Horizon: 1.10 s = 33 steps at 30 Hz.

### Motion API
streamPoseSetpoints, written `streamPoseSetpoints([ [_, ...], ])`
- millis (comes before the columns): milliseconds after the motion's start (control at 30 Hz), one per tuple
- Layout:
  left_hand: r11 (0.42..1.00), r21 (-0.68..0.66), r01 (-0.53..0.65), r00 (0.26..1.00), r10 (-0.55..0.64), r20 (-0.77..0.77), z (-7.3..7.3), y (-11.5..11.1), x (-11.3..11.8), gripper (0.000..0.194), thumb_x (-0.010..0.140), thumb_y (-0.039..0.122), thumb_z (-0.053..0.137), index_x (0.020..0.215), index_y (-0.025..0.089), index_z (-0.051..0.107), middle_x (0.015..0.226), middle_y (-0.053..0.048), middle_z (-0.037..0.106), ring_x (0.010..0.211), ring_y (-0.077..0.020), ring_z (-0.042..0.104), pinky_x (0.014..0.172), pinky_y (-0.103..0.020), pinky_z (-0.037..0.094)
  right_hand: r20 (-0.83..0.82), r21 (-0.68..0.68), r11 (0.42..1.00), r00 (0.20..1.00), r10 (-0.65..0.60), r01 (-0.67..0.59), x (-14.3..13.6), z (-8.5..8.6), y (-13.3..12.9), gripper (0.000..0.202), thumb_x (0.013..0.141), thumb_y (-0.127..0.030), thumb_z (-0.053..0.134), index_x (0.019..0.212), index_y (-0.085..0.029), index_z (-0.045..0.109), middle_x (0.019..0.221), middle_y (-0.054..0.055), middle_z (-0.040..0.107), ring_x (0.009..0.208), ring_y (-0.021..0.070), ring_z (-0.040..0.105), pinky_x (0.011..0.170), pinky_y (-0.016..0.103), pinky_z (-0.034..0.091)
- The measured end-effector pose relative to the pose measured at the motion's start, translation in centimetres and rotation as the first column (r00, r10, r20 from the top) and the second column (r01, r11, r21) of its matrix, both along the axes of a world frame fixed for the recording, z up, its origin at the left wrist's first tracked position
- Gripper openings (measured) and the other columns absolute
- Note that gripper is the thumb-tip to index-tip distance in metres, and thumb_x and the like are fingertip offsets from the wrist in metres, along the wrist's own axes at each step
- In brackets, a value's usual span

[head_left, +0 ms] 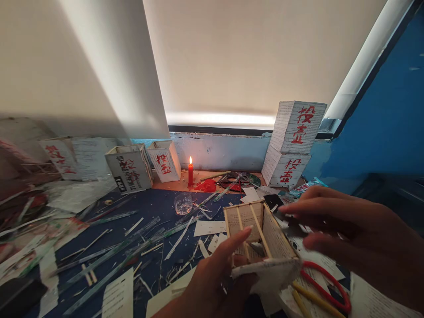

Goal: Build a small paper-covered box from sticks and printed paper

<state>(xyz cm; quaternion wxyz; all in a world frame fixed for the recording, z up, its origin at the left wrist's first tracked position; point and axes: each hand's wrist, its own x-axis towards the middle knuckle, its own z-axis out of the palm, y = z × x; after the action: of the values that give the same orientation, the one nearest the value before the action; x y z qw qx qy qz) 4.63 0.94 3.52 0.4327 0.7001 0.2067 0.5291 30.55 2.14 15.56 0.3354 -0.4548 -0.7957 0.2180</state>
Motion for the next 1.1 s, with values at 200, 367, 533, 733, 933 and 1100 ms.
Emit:
streamPoseSetpoints([
  [200,0.875,-0.467,-0.126,0.968,0.211,0.134,1.4,0.1,-0.5,0.053,0.092,0.033,0.075,0.143,0.031,0.059,0.093,-0.006,0.078,0.077,-0.0186,0.074,0.070,-0.025,0.061,-0.373,-0.364,0.920,0.883,-0.285,0.143,0.9,-7.7,-0.8,0.043,0.103,-0.056,0.049,0.132,-0.030,0.068,0.110,0.009,0.074,0.085,0.0227,0.073,0.063,0.029,0.063],
  [367,0.791,-0.550,-0.269,0.901,0.409,0.148,3.1,1.8,-0.4,0.071,0.081,0.039,0.086,0.145,0.024,0.059,0.072,-0.001,0.071,0.065,-0.0193,0.071,0.056,-0.024,0.059,-0.154,-0.274,0.936,0.951,-0.270,0.221,0.7,-11.2,-3.0,0.035,0.104,-0.051,0.052,0.132,-0.033,0.064,0.123,0.006,0.069,0.105,0.0221,0.071,0.080,0.026,0.062],
  [533,0.770,-0.578,-0.269,0.860,0.463,0.217,3.8,3.7,-0.1,0.071,0.079,0.038,0.087,0.143,0.025,0.059,0.067,0.004,0.067,0.059,-0.0157,0.066,0.054,-0.023,0.056,-0.010,0.002,0.969,0.969,-0.247,0.247,1.5,-12.6,-3.9,0.034,0.104,-0.045,0.054,0.136,-0.035,0.058,0.119,0.005,0.067,0.107,0.0211,0.070,0.083,0.026,0.062],
  [733,0.759,-0.639,-0.123,0.868,0.394,0.301,3.2,5.0,0.1,0.072,0.082,0.032,0.086,0.146,0.023,0.053,0.073,0.002,0.072,0.063,-0.0138,0.069,0.056,-0.020,0.056,0.092,0.041,0.967,0.962,-0.255,0.252,2.3,-13.6,-4.5,0.038,0.105,-0.042,0.053,0.141,-0.032,0.057,0.110,0.005,0.067,0.097,0.0194,0.074,0.078,0.025,0.063],
  [933,0.717,-0.694,-0.065,0.842,0.413,0.347,3.1,5.4,0.1,0.059,0.082,0.024,0.086,0.134,0.021,0.058,0.095,-0.004,0.080,0.077,-0.0162,0.076,0.066,-0.022,0.063,0.157,-0.076,0.961,0.954,-0.253,0.267,2.5,-13.7,-4.7,0.040,0.104,-0.044,0.052,0.139,-0.029,0.062,0.113,0.008,0.069,0.101,0.0211,0.073,0.084,0.028,0.063],
  [1100,0.703,-0.709,-0.057,0.830,0.427,0.357,3.0,5.3,0.3,0.060,0.082,0.023,0.087,0.134,0.019,0.057,0.098,-0.006,0.081,0.086,-0.0206,0.079,0.068,-0.024,0.065,0.204,-0.115,0.953,0.946,-0.252,0.279,2.3,-13.7,-4.4,0.040,0.105,-0.047,0.049,0.137,-0.028,0.065,0.120,0.010,0.070,0.109,0.0238,0.072,0.091,0.033,0.062],
])
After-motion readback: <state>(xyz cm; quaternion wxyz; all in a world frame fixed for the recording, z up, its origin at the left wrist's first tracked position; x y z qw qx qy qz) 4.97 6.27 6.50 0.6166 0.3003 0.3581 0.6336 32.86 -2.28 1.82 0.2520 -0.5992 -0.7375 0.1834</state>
